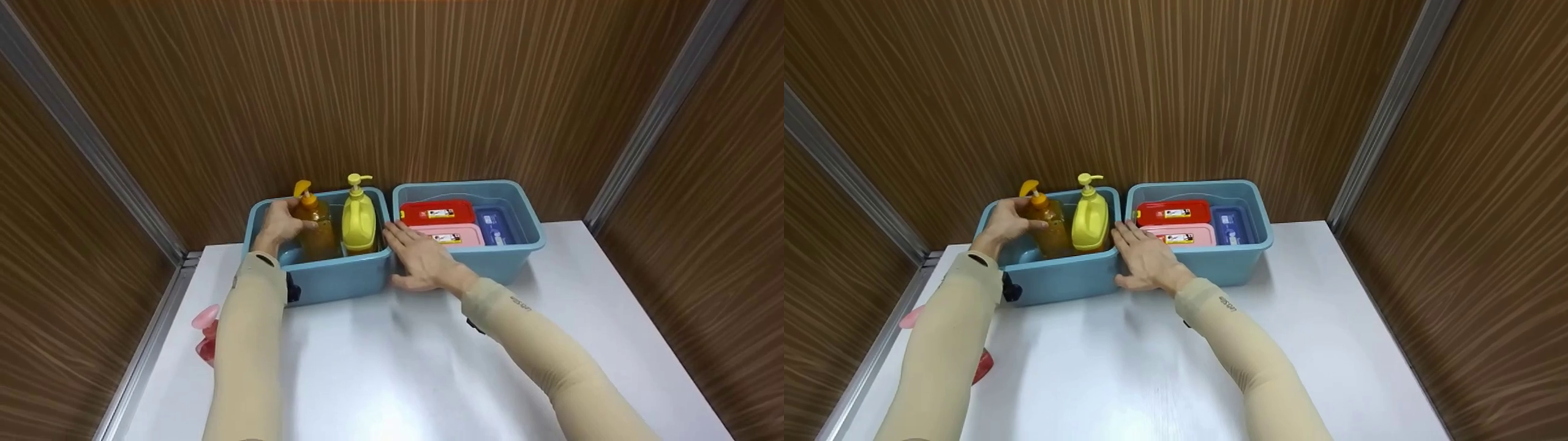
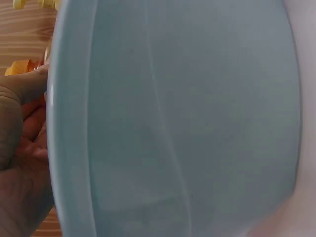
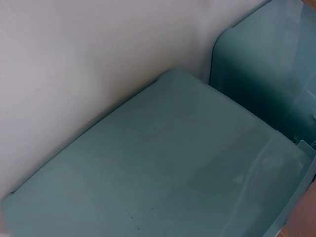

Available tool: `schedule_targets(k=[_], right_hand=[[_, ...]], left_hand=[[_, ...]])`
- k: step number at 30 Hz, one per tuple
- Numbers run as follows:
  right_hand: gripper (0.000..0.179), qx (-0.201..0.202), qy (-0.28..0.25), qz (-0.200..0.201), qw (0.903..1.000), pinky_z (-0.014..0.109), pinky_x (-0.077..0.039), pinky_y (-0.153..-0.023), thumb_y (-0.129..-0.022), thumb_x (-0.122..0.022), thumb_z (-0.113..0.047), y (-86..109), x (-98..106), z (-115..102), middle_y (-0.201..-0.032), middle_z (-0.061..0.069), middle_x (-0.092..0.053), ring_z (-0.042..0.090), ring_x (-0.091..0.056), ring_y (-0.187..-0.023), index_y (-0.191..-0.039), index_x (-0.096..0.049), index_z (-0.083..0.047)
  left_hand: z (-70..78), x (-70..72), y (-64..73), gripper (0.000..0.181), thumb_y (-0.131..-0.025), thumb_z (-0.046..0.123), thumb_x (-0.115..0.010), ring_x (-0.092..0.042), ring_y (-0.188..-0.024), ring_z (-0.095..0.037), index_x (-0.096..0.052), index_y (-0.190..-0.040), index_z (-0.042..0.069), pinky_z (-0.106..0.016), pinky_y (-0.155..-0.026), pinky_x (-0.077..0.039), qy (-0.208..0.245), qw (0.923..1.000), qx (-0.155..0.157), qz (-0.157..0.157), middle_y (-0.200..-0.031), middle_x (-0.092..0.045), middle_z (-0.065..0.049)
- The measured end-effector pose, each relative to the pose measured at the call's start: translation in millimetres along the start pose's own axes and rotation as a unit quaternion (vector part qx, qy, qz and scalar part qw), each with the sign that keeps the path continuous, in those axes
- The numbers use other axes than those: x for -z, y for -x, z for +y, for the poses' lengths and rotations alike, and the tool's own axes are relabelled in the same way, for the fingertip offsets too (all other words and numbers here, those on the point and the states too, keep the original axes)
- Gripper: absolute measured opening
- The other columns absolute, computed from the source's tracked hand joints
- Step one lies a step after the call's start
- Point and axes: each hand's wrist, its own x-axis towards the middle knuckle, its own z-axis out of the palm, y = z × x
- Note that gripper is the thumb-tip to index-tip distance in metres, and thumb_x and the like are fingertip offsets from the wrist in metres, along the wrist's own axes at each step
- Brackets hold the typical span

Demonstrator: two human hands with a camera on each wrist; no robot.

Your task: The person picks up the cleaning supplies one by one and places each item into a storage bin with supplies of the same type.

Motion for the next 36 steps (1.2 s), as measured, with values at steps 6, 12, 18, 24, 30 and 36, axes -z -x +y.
schedule_targets(k=[6, 12, 18, 24, 30, 36], right_hand=[[0.105, -0.006, 0.004, -0.006, 1.0, 0.054, -0.021, -0.146, -0.097, -0.057, -0.059, 1.9, 1, 0, -0.191, 0.014, -0.018, 0.038, -0.018, -0.178, -0.179, -0.022, -0.004], [0.105, -0.007, 0.002, -0.008, 0.9999, 0.055, -0.021, -0.146, -0.097, -0.057, -0.06, 1.2, -1, 0, -0.191, 0.014, -0.018, 0.038, -0.019, -0.178, -0.179, -0.022, -0.005], [0.105, -0.006, 0.001, -0.007, 1.0, 0.054, -0.021, -0.146, -0.097, -0.056, -0.06, 1.4, 0, 1, -0.191, 0.014, -0.017, 0.038, -0.018, -0.179, -0.179, -0.021, -0.004], [0.105, -0.006, 0.001, -0.005, 1.0, 0.054, -0.021, -0.146, -0.098, -0.057, -0.059, 1.7, 2, 1, -0.191, 0.015, -0.018, 0.038, -0.018, -0.178, -0.179, -0.021, -0.004], [0.104, -0.004, 0.005, -0.008, 0.9999, 0.053, -0.021, -0.146, -0.098, -0.056, -0.059, 1.1, 1, 1, -0.191, 0.014, -0.018, 0.038, -0.018, -0.179, -0.179, -0.021, -0.004], [0.103, 0.0, 0.006, 0.001, 1.0, 0.054, -0.023, -0.145, -0.098, -0.057, -0.057, 0.7, 0, 2, -0.19, 0.015, -0.021, 0.038, -0.02, -0.178, -0.179, -0.023, -0.004]], left_hand=[[-0.1, -4.5, 1.2, 0.078, -0.101, 0.006, -0.083, -0.055, -0.155, -0.044, -0.046, -0.171, 0.005, -0.058, -0.135, -0.043, -0.001, 0.9999, -0.011, 0.001, -0.17, -0.054, -0.022], [-2.8, -1.1, 2.8, 0.079, -0.102, 0.002, -0.08, -0.054, -0.156, -0.043, -0.044, -0.172, 0.007, -0.059, -0.136, -0.041, 0.015, 0.9998, -0.009, -0.01, -0.172, -0.053, -0.021], [-1.7, 1.3, 2.7, 0.078, -0.101, 0.002, -0.081, -0.051, -0.158, -0.044, -0.046, -0.171, 0.006, -0.057, -0.138, -0.039, 0.031, 0.9995, -0.005, -0.001, -0.173, -0.05, -0.022], [1.0, 5.1, 3.6, 0.071, -0.101, 0.009, -0.084, -0.054, -0.155, -0.042, -0.055, -0.166, 0.007, -0.056, -0.136, -0.043, 0.025, 0.9995, -0.009, 0.014, -0.17, -0.055, -0.021], [10.3, 18.2, 13.7, 0.066, -0.102, 0.022, -0.086, -0.061, -0.147, -0.042, -0.06, -0.16, 0.005, -0.057, -0.13, -0.05, -0.044, 0.9988, -0.006, 0.019, -0.162, -0.063, -0.021], [22.0, 34.3, 28.4, 0.077, -0.105, 0.03, -0.082, -0.058, -0.152, -0.046, -0.048, -0.167, 0.0, -0.063, -0.131, -0.047, -0.153, 0.9879, 0.009, -0.021, -0.169, -0.055, -0.025]])
